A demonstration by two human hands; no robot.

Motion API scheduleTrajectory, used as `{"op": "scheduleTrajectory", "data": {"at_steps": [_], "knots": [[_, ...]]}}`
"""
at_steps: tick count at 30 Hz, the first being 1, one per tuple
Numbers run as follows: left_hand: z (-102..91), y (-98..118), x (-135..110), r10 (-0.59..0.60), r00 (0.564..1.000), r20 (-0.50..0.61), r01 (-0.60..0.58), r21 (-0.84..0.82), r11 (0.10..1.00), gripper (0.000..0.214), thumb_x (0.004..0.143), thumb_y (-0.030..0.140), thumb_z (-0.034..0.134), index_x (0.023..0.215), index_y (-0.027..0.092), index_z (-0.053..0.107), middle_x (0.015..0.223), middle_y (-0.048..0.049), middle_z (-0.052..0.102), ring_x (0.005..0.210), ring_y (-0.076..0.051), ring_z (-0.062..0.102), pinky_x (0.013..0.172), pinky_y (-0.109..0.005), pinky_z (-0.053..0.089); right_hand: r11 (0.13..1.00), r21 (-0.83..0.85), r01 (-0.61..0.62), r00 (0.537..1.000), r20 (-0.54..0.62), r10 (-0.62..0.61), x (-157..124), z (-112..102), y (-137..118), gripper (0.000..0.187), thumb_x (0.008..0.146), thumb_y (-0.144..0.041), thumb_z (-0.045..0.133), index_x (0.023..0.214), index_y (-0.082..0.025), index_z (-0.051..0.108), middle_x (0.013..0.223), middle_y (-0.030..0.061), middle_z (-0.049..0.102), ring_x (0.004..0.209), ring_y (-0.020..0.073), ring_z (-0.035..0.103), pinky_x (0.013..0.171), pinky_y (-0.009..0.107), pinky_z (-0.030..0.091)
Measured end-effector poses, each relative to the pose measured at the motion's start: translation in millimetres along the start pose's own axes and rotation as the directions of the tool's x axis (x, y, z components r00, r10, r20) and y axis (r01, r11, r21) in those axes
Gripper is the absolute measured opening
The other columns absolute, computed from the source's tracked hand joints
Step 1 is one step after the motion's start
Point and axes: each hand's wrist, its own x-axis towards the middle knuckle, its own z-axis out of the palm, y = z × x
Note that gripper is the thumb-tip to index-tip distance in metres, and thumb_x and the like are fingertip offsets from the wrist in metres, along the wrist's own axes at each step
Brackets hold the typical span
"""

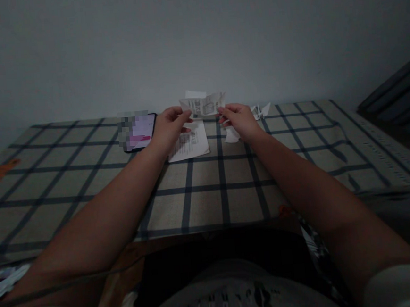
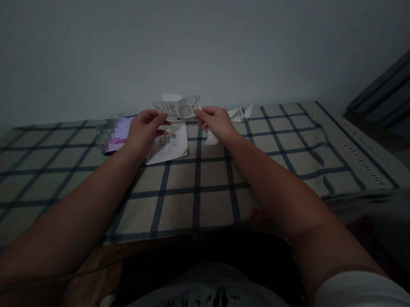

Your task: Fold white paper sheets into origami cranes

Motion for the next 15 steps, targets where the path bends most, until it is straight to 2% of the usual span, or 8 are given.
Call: {"op": "scheduleTrajectory", "data": {"at_steps": [5,10,15], "knots": [[1.1,-3.0,1.5,0.036,0.997,-0.064,-0.033,0.048,0.998,0.025,0.076,0.036,0.084,0.076,0.018,0.066,0.075,-0.0014,0.069,0.072,-0.014,0.070,0.061,-0.022,0.056,0.999,-0.027,0.040,0.999,0.035,-0.039,-0.2,-0.3,0.9,0.027,0.088,-0.039,0.082,0.075,-0.018,0.069,0.070,-0.0009,0.066,0.064,0.0099,0.060,0.056,0.021,0.047],[2.2,-0.3,-0.9,0.031,0.999,-0.045,-0.032,-0.021,0.999,0.021,0.075,0.029,0.084,0.077,0.017,0.067,0.076,-0.0007,0.071,0.071,-0.012,0.069,0.065,-0.022,0.058,0.998,-0.040,0.039,0.988,0.152,-0.033,-2.7,-0.1,2.8,0.028,0.079,-0.043,0.087,0.079,-0.020,0.071,0.080,0.0002,0.070,0.072,0.0128,0.060,0.060,0.024,0.050],[1.8,-1.0,-2.1,0.023,1.000,0.008,-0.023,-0.056,0.998,0.025,0.072,0.031,0.088,0.078,0.017,0.069,0.077,-0.0005,0.073,0.073,-0.012,0.071,0.072,-0.025,0.061,0.999,-0.032,0.026,0.972,0.234,-0.018,-2.6,-1.1,6.6,0.030,0.077,-0.043,0.088,0.090,-0.019,0.076,0.092,0.0039,0.077,0.077,0.0143,0.063,0.067,0.027,0.052]]}}
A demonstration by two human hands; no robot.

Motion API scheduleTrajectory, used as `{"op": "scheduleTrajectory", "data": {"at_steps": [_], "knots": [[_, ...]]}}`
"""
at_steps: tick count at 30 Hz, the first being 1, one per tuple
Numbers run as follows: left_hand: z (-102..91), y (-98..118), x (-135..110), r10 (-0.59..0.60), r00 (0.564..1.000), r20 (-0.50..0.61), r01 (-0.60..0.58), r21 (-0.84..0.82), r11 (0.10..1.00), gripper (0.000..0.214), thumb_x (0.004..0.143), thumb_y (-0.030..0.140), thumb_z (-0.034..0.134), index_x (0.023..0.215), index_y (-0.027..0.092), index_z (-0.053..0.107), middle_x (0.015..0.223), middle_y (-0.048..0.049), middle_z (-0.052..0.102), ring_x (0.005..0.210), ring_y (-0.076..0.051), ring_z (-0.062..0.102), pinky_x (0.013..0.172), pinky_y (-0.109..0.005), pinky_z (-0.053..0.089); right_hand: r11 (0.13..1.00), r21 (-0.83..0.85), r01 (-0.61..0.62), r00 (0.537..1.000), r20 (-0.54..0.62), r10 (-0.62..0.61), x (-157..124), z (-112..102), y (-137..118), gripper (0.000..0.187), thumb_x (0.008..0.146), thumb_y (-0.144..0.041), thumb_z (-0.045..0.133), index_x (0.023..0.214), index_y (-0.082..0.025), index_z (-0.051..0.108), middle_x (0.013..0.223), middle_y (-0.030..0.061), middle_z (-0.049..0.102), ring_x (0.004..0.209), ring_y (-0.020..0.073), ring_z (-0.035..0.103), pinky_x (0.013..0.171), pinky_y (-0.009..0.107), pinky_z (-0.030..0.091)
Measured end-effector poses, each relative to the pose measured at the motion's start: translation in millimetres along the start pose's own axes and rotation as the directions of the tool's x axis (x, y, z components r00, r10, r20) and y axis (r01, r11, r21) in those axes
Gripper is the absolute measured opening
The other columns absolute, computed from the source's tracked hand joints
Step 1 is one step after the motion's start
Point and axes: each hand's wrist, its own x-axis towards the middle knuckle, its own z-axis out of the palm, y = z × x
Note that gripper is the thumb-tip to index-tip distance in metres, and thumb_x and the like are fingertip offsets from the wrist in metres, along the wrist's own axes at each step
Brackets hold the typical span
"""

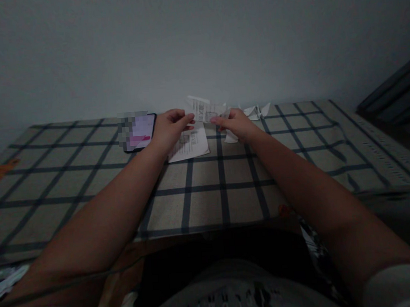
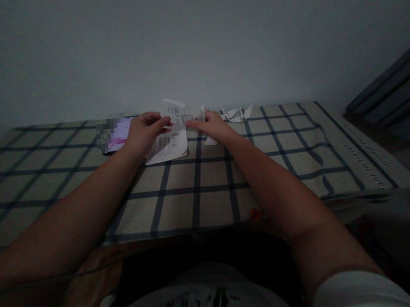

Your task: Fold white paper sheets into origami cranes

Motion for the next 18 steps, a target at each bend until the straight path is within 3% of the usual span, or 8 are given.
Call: {"op": "scheduleTrajectory", "data": {"at_steps": [7,11,14,18], "knots": [[-1.8,-4.6,-0.2,0.034,0.999,0.024,-0.035,0.028,0.999,0.028,0.068,0.033,0.090,0.085,0.016,0.075,0.084,-0.0023,0.077,0.075,-0.014,0.072,0.078,-0.030,0.062,0.997,-0.082,-0.005,1.000,-0.010,0.004,2.6,-3.7,5.0,0.032,0.083,-0.049,0.084,0.087,-0.018,0.076,0.086,0.0049,0.076,0.071,0.0145,0.062,0.066,0.027,0.052],[-4.5,-5.3,-0.4,0.153,0.987,0.042,-0.158,0.198,0.967,0.025,0.072,0.032,0.088,0.087,0.016,0.077,0.085,-0.0041,0.077,0.079,-0.016,0.072,0.079,-0.030,0.061,0.977,-0.213,-0.002,0.999,-0.046,-0.008,1.5,-4.6,3.2,0.028,0.085,-0.044,0.082,0.089,-0.017,0.076,0.084,0.0050,0.076,0.073,0.0175,0.066,0.073,0.032,0.056],[-6.6,-7.7,0.6,0.257,0.962,0.089,-0.272,0.331,0.903,0.024,0.074,0.031,0.085,0.092,0.017,0.078,0.094,-0.0056,0.078,0.087,-0.018,0.072,0.081,-0.030,0.061,0.953,-0.298,0.053,0.998,-0.025,-0.063,1.5,-3.5,1.5,0.021,0.087,-0.035,0.080,0.097,-0.016,0.079,0.097,0.0069,0.080,0.088,0.0221,0.073,0.087,0.038,0.059],[-7.2,-10.4,2.9,0.279,0.953,0.116,-0.302,0.395,0.868,0.019,0.077,0.029,0.082,0.092,0.018,0.077,0.098,-0.0053,0.077,0.091,-0.018,0.072,0.080,-0.029,0.061,0.924,-0.349,0.159,0.987,0.059,-0.147,3.7,-2.3,3.7,0.028,0.087,-0.029,0.078,0.113,-0.017,0.080,0.118,0.0091,0.081,0.112,0.0270,0.074,0.107,0.047,0.055]]}}
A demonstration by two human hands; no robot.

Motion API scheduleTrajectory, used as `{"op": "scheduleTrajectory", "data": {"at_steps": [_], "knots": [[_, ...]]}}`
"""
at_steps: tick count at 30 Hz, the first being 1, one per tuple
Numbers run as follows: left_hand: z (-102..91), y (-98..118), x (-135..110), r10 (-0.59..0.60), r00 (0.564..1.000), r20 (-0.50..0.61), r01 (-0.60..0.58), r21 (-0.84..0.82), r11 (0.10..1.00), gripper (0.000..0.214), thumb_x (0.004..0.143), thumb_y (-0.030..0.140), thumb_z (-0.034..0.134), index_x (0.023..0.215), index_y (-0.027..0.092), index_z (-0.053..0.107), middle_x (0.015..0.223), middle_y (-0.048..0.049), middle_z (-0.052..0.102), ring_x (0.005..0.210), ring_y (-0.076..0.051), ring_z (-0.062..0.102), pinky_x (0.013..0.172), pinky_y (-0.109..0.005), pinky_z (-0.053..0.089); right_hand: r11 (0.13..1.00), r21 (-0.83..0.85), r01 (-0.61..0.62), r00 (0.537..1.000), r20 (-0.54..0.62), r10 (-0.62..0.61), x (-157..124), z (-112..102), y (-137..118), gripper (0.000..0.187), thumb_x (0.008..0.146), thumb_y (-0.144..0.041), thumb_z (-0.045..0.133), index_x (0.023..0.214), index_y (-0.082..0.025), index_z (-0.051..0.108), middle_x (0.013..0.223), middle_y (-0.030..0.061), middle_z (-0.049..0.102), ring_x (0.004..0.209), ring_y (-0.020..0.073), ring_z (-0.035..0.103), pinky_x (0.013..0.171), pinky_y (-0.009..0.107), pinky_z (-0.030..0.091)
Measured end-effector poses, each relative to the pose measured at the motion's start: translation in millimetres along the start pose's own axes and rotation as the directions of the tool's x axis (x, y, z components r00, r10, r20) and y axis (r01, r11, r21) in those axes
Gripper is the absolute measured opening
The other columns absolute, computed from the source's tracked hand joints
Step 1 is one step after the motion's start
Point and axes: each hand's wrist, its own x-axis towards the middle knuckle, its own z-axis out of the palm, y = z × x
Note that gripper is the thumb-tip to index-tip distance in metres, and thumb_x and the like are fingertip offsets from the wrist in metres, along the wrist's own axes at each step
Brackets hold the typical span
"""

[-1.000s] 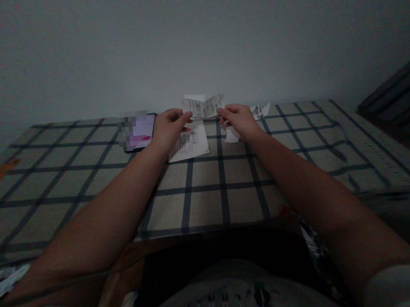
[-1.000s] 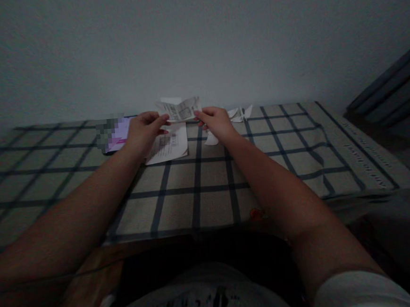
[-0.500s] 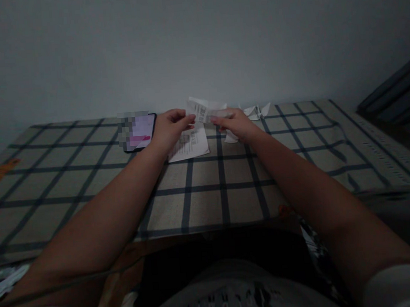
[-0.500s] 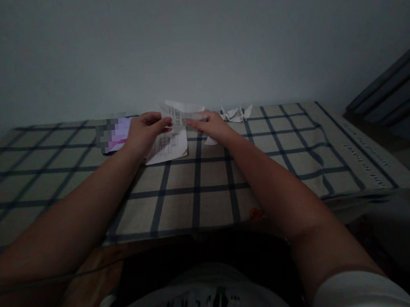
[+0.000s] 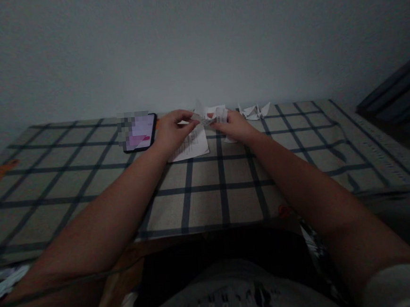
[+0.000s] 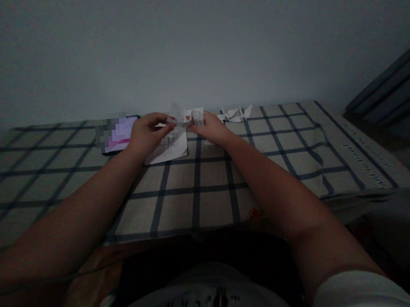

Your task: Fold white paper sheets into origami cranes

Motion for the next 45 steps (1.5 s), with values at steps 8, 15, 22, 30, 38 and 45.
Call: {"op": "scheduleTrajectory", "data": {"at_steps": [8,15,22,30,38,45], "knots": [[-1.7,-3,5,-0.082,0.992,-0.096,0.074,-0.082,0.994,0.015,0.077,0.024,0.080,0.087,0.018,0.070,0.083,-0.0014,0.070,0.076,-0.014,0.065,0.068,-0.026,0.057,1.000,0.017,0.022,0.993,-0.116,-0.020,4,1,17,0.053,0.090,-0.023,0.069,0.142,-0.021,0.064,0.118,0.0088,0.075,0.098,0.0233,0.074,0.092,0.042,0.062],[-1.0,-10,5,-0.111,0.988,-0.105,0.107,-0.042,0.993,0.019,0.076,0.028,0.080,0.091,0.018,0.072,0.086,-0.0025,0.072,0.083,-0.017,0.066,0.078,-0.030,0.058,0.997,0.052,0.049,0.995,-0.090,-0.044,9,4,28,0.050,0.087,-0.020,0.067,0.136,-0.024,0.063,0.108,0.0051,0.072,0.091,0.0218,0.070,0.082,0.038,0.062],[0.7,-2,1,-0.100,0.994,-0.035,0.099,-0.033,0.995,0.031,0.076,0.032,0.080,0.104,0.021,0.074,0.099,-0.0045,0.073,0.094,-0.020,0.069,0.084,-0.031,0.059,0.993,-0.109,0.049,0.995,-0.086,-0.059,-4,-2,-2,0.041,0.087,-0.023,0.070,0.128,-0.022,0.071,0.096,0.0041,0.072,0.089,0.0231,0.065,0.090,0.040,0.056],[4.1,-2,1,-0.104,0.994,0.033,0.109,-0.213,0.971,0.070,0.072,0.026,0.085,0.137,0.028,0.061,0.103,-0.0044,0.071,0.090,-0.019,0.070,0.091,-0.036,0.060,0.983,-0.114,0.143,0.989,-0.031,-0.148,-7,1,-16,0.033,0.087,-0.026,0.069,0.119,-0.020,0.074,0.111,0.0076,0.075,0.090,0.0216,0.064,0.088,0.036,0.052],[8.2,3,2,-0.259,0.966,0.013,0.238,-0.442,0.865,0.041,0.074,0.036,0.087,0.108,0.022,0.069,0.098,-0.0020,0.071,0.096,-0.018,0.073,0.096,-0.039,0.063,0.998,0.004,0.071,0.994,-0.082,-0.070,-2,3,-5,0.022,0.087,-0.041,0.074,0.089,-0.019,0.071,0.082,0.0021,0.068,0.079,0.0183,0.060,0.077,0.032,0.047],[9.3,11,-2,-0.362,0.919,0.155,0.388,-0.518,0.763,0.034,0.071,0.036,0.094,0.076,0.017,0.066,0.081,-0.0009,0.072,0.080,-0.013,0.074,0.100,-0.039,0.063,0.997,0.076,0.026,0.991,-0.133,-0.016,-1,4,1,0.030,0.084,-0.050,0.077,0.089,-0.021,0.072,0.080,0.0016,0.067,0.078,0.0186,0.058,0.072,0.031,0.046]]}}
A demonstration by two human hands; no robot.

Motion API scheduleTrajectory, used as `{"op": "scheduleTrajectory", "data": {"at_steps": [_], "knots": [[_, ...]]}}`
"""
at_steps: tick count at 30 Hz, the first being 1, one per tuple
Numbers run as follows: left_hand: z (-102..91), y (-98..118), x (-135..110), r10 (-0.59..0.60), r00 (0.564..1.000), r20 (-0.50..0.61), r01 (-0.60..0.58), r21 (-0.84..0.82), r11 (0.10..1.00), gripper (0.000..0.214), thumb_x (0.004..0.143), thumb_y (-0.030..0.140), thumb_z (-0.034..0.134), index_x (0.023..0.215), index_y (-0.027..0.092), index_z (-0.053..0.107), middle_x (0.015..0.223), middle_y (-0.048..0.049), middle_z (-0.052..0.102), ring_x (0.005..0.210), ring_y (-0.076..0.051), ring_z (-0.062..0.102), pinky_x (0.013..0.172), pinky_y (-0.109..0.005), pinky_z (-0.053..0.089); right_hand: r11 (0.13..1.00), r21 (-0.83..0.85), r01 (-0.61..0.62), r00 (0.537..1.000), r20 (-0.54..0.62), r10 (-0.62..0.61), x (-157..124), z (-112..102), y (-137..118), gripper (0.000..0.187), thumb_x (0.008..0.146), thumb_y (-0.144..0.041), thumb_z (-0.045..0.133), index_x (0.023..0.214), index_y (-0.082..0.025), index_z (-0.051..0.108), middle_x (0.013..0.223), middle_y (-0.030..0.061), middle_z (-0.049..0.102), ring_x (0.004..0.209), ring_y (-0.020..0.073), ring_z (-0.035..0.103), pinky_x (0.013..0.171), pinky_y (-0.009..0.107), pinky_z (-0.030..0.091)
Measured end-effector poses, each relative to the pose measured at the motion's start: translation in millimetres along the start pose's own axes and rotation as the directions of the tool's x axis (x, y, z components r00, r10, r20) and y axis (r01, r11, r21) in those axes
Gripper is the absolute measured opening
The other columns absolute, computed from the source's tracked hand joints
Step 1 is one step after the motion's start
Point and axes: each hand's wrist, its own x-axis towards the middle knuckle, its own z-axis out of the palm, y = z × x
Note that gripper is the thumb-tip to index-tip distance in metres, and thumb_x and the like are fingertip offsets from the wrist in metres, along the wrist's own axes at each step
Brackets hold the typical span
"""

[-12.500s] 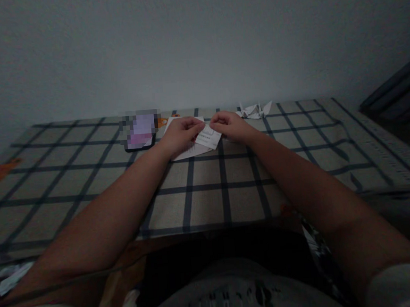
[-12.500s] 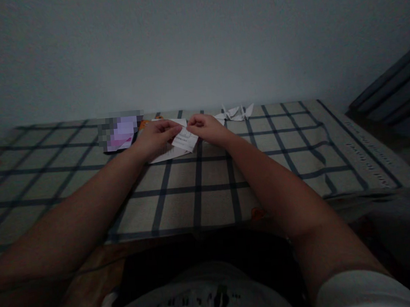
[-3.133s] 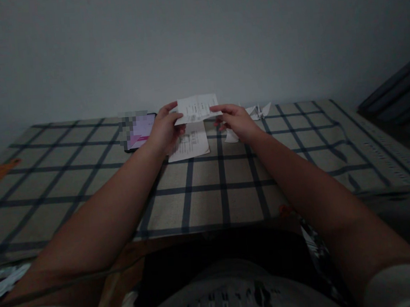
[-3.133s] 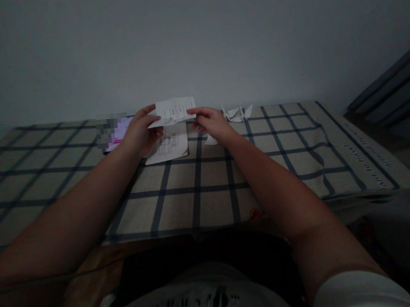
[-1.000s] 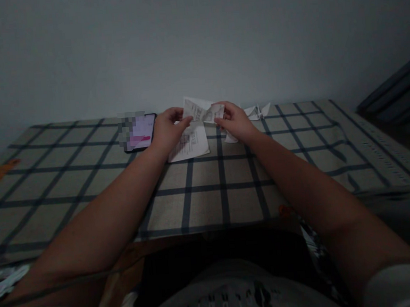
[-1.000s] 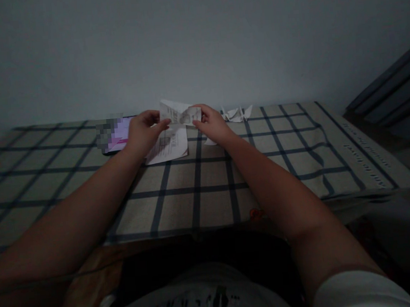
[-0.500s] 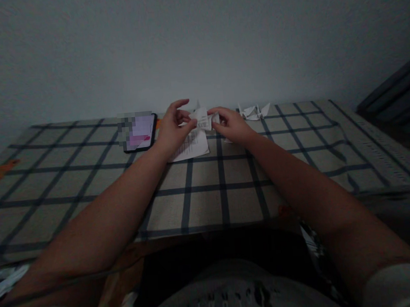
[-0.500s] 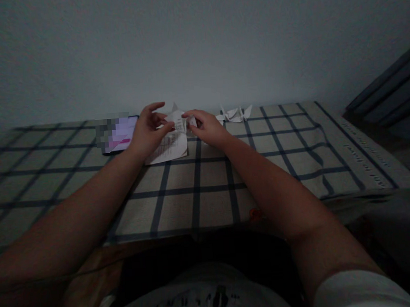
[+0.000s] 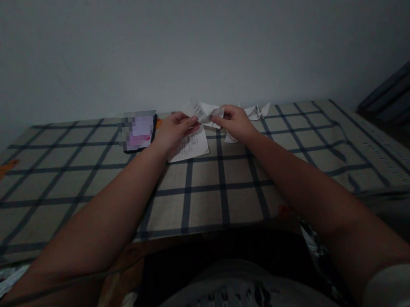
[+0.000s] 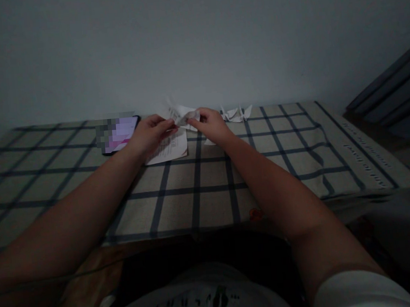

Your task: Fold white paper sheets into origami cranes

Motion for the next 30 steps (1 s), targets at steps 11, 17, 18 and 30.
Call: {"op": "scheduleTrajectory", "data": {"at_steps": [11,17,18,30], "knots": [[-1.5,-2,5,-0.030,0.987,-0.155,0.035,0.029,0.999,0.029,0.074,0.027,0.091,0.071,0.016,0.065,0.070,0.0015,0.067,0.065,-0.010,0.068,0.080,-0.030,0.064,0.995,0.080,-0.051,0.997,0.068,0.046,-1,4,-3,0.027,0.083,-0.044,0.078,0.093,-0.021,0.068,0.085,0.0018,0.068,0.081,0.0187,0.064,0.073,0.032,0.054],[-1.2,-3,4,0.014,0.996,-0.089,-0.010,0.041,0.999,0.030,0.065,0.031,0.093,0.080,0.016,0.072,0.080,-0.0015,0.075,0.075,-0.014,0.072,0.090,-0.035,0.064,0.984,0.135,-0.115,0.993,0.054,0.109,0,6,-4,0.033,0.081,-0.031,0.078,0.111,-0.023,0.067,0.095,0.0024,0.073,0.080,0.0189,0.070,0.074,0.034,0.059],[-1.0,-3,3,0.026,0.997,-0.074,-0.022,0.052,0.998,0.031,0.064,0.032,0.093,0.081,0.017,0.073,0.082,-0.0022,0.075,0.077,-0.015,0.073,0.092,-0.036,0.064,0.984,0.135,-0.119,0.992,0.048,0.113,0,6,-3,0.033,0.082,-0.031,0.078,0.112,-0.023,0.067,0.095,0.0024,0.073,0.079,0.0188,0.070,0.074,0.034,0.060],[-10.3,-4,6,0.235,0.969,0.078,-0.247,0.389,0.887,0.017,0.078,0.029,0.080,0.090,0.020,0.073,0.083,-0.0036,0.073,0.077,-0.018,0.069,0.082,-0.034,0.061,0.985,0.160,-0.071,0.995,0.079,0.059,-3,5,-7,0.036,0.082,-0.028,0.076,0.117,-0.023,0.068,0.101,0.0040,0.074,0.085,0.0201,0.071,0.078,0.035,0.060]]}}
